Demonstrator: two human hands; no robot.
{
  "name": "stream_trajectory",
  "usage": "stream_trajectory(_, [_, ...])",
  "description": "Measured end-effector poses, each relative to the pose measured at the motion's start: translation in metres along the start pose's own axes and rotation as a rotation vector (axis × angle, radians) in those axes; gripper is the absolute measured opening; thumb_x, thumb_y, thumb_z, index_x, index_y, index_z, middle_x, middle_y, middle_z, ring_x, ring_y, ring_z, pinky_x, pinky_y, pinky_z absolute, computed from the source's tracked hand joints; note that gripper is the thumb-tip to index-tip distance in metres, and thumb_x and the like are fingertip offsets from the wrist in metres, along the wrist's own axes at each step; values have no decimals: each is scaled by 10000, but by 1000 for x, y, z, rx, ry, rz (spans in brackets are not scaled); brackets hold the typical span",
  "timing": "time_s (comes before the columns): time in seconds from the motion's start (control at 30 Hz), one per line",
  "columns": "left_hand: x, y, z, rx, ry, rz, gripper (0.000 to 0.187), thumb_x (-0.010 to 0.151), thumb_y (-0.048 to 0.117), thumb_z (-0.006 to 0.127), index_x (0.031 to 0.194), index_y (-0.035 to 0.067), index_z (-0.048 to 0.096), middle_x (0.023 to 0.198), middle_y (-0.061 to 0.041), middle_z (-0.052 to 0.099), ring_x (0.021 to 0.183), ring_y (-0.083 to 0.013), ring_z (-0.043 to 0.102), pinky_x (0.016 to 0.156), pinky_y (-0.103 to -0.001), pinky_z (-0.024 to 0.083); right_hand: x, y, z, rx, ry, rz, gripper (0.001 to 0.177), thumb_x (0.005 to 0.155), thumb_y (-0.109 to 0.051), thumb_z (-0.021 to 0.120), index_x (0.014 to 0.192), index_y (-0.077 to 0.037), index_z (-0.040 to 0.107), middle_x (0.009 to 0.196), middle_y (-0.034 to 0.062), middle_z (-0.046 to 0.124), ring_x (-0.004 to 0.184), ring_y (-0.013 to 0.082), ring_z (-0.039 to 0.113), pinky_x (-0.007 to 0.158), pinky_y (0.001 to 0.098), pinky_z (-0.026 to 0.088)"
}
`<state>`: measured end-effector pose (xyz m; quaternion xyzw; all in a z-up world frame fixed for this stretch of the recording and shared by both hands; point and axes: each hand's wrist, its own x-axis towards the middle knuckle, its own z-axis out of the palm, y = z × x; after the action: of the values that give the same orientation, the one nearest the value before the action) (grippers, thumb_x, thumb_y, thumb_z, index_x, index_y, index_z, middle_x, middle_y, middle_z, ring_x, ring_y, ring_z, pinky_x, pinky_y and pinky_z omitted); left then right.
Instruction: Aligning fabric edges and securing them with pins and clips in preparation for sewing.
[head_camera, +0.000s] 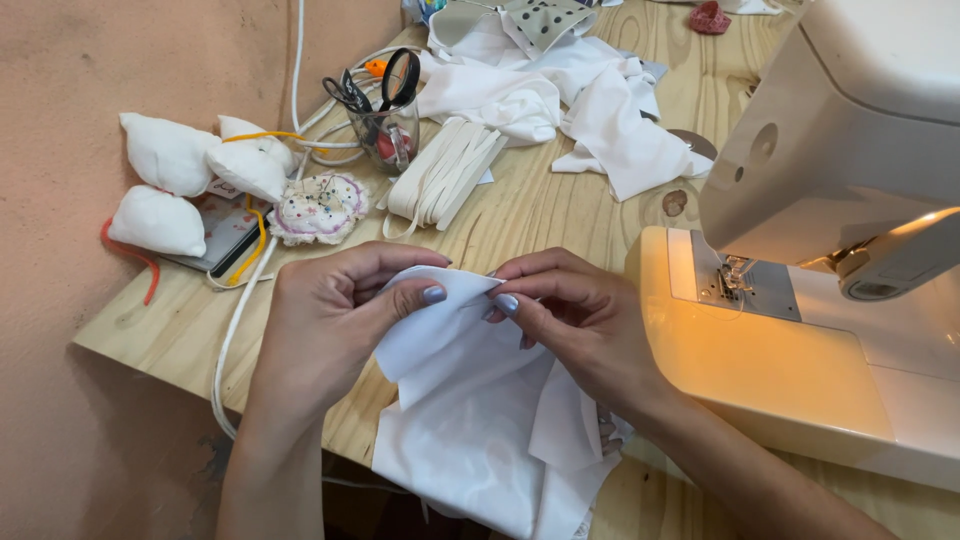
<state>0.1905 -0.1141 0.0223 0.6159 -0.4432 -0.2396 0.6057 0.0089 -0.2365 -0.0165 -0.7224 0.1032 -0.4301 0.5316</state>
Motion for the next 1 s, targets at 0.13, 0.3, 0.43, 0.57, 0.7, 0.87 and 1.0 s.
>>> stream_trajectory(0.13, [-1,1,1,41,45,67,169,828,114,826,983,46,837,819,-48,823,704,-33,650,606,-178,519,0,2,-1,27,-40,-17,99,948,-64,705,998,-30,784,1067,121,717,809,184,771,568,212,585])
stream_trajectory(0.3, [-1,5,1,80,51,148,164,835,104,832,984,36,831,798,-29,809,680,-5,624,595,-152,517,0,3,-3,80,-82,-12,85,951,-84,704,984,-35,764,1083,139,715,849,200,777,603,223,583])
stream_trajectory(0.43, [-2,10,5,91,63,144,168,827,105,841,982,39,835,809,-23,813,686,-1,630,617,-145,520,1,-3,-3,92,-46,27,81,933,-68,722,979,-23,772,1059,136,720,843,206,776,591,227,578])
stream_trajectory(0.57, [-6,26,14,92,62,114,242,813,99,827,1052,69,814,883,-65,850,767,-30,730,700,-170,600,3,-19,-2,35,-65,28,91,936,-94,711,987,-59,778,1199,147,726,816,159,743,659,220,591])
stream_trajectory(0.7, [-9,26,17,294,50,293,559,849,176,796,1380,112,634,913,-22,850,904,19,742,857,-177,573,8,-31,-3,-37,-122,46,137,947,-151,697,1024,-86,790,1229,130,734,788,149,743,695,199,607])
stream_trajectory(0.87, [-12,29,16,311,79,246,661,819,188,826,1434,154,587,893,-15,851,835,26,716,782,-194,562,9,-31,-5,23,-75,73,124,927,-92,726,1010,-27,791,1037,102,677,792,156,691,607,221,563])
stream_trajectory(1.0, [-18,26,14,53,106,-44,465,800,148,803,1261,134,741,953,-68,862,813,-66,766,774,-214,642,10,-33,-9,24,-41,103,125,908,-89,748,1001,-24,800,1034,89,690,817,134,644,685,227,563])
